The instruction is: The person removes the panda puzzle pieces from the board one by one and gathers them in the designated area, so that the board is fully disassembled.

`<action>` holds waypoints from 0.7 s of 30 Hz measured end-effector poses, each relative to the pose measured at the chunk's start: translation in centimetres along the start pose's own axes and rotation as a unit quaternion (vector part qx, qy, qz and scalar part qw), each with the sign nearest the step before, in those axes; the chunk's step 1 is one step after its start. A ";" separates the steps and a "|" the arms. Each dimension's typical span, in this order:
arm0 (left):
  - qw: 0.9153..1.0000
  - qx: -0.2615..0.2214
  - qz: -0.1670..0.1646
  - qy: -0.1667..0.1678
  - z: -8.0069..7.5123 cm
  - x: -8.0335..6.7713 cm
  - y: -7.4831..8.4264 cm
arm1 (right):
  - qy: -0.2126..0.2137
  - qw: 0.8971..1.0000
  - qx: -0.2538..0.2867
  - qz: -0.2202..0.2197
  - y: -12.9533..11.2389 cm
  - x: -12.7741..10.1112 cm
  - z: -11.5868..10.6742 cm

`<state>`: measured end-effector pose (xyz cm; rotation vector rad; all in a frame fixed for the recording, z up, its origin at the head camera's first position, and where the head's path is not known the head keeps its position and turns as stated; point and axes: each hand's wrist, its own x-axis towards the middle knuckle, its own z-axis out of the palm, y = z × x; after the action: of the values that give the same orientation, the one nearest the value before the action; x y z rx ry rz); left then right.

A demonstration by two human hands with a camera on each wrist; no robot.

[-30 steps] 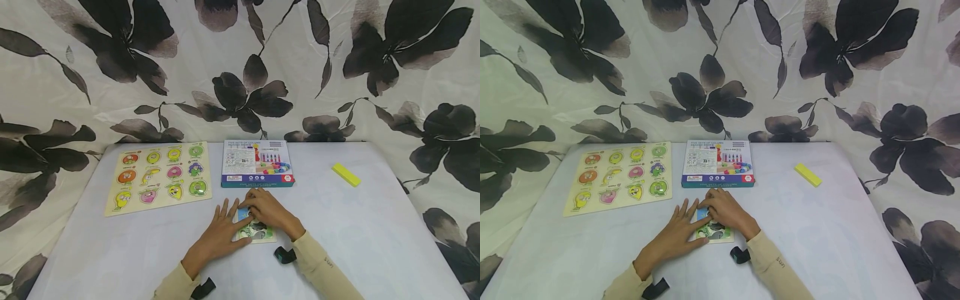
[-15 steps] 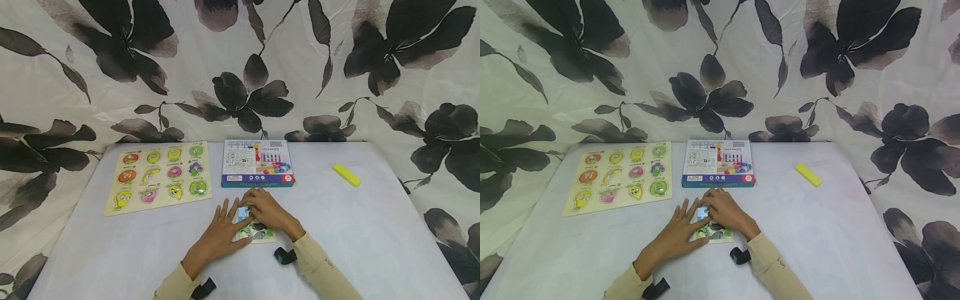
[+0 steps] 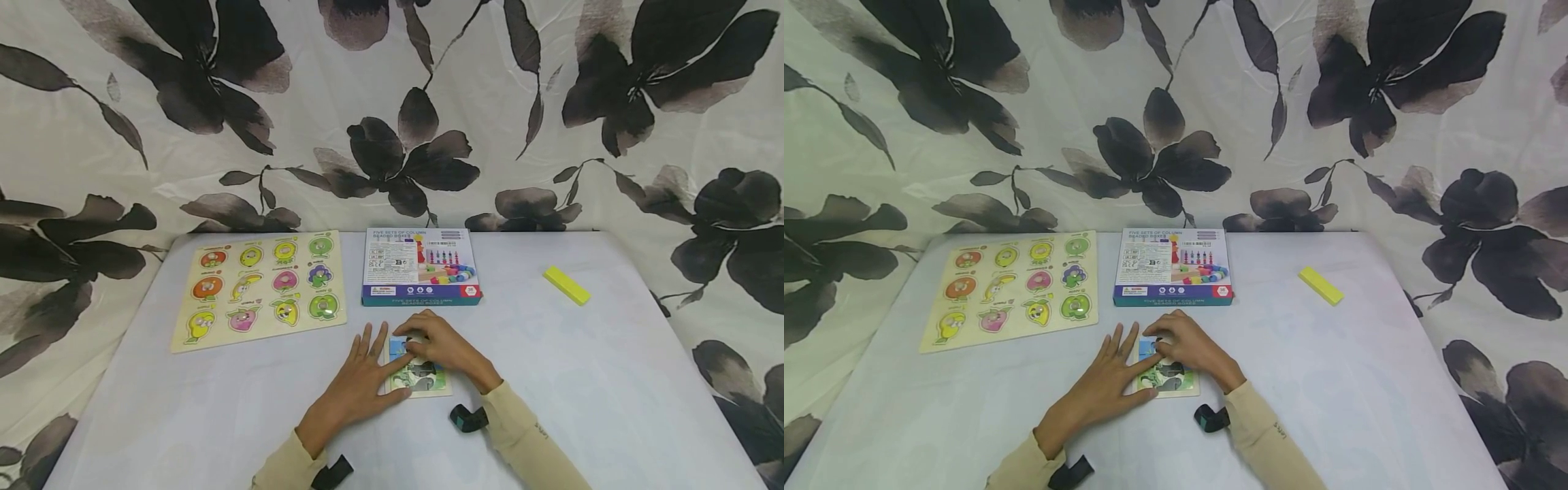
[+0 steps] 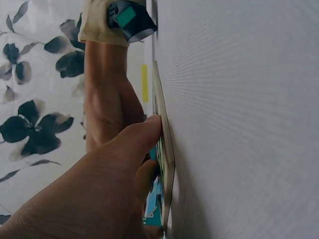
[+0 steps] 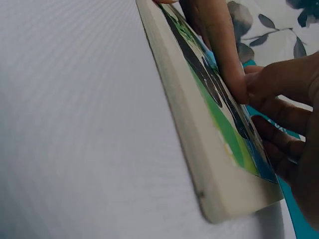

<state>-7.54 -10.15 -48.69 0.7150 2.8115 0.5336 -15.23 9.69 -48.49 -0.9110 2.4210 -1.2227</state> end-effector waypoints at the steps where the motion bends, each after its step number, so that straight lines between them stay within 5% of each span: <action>1: 1.000 0.001 0.000 0.000 0.0 0.0 0.0 | 0.001 1.000 0.003 0.000 0.1 0.0 0.0; 21: 1.000 -0.002 -0.002 -0.005 0.1 -0.1 0.0 | 0.065 0.998 -0.001 -0.010 0.5 0.0 -0.4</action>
<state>-7.48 -10.21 -48.77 0.7092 2.8016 0.5336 -15.61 10.16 -48.65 -0.8840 2.5199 -1.3259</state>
